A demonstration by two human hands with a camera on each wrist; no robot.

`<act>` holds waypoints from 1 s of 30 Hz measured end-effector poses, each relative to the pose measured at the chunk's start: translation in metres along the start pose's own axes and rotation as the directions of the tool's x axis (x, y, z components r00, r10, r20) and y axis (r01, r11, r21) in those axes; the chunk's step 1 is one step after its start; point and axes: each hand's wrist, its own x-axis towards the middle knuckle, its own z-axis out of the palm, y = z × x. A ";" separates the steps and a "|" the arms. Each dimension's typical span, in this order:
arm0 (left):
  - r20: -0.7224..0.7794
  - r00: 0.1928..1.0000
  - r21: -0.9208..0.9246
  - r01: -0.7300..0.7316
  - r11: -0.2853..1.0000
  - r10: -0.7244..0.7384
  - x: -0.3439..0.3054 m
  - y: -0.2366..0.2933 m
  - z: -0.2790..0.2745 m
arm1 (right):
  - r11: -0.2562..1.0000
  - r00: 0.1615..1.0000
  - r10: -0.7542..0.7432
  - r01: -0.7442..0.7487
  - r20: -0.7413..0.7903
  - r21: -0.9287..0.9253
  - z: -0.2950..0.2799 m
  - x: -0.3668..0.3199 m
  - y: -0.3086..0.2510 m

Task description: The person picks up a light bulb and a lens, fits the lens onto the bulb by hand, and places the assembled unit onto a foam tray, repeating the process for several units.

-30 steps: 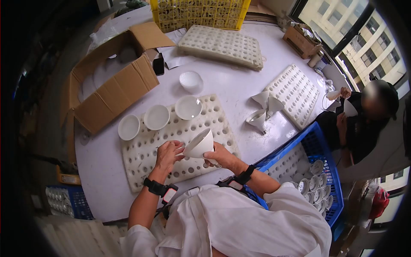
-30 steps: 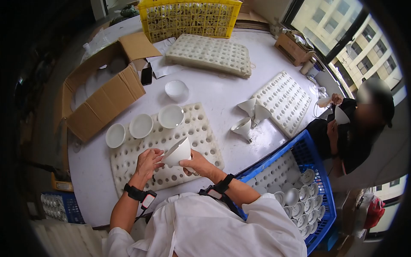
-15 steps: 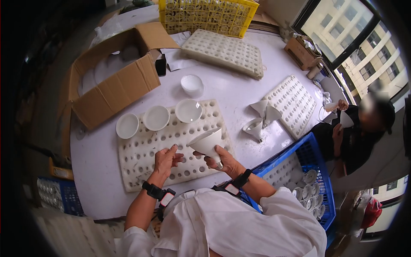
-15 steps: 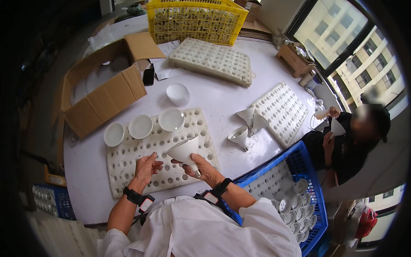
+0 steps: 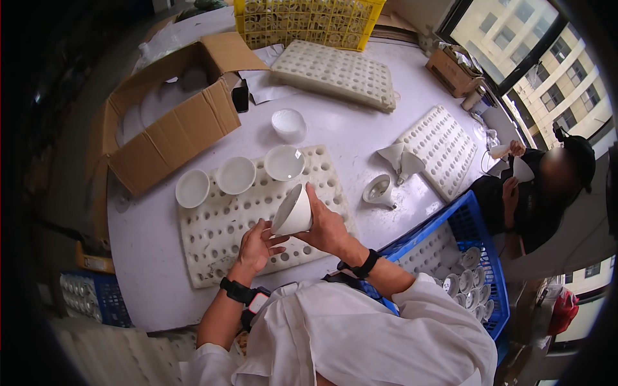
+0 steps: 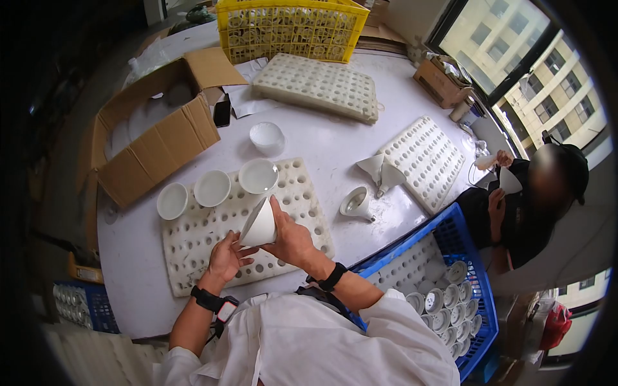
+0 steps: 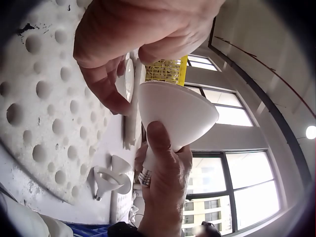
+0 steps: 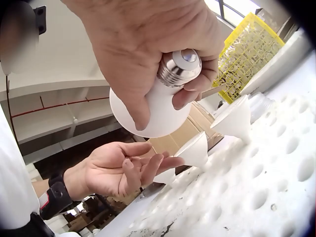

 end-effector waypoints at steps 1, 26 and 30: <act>-0.001 1.000 0.003 0.001 1.000 -0.001 -0.001 0.000 0.002 | 1.000 1.000 0.001 -0.001 -0.002 0.003 0.002 0.000 0.000; 0.195 0.935 0.139 -0.327 0.935 0.298 -0.008 0.011 0.037 | 0.043 0.893 -0.157 -0.420 0.421 0.906 0.002 -0.012 0.021; 0.176 0.892 0.196 -0.446 0.873 0.416 -0.012 0.019 0.048 | -0.289 0.837 -0.310 -0.535 0.451 0.794 0.005 -0.015 0.034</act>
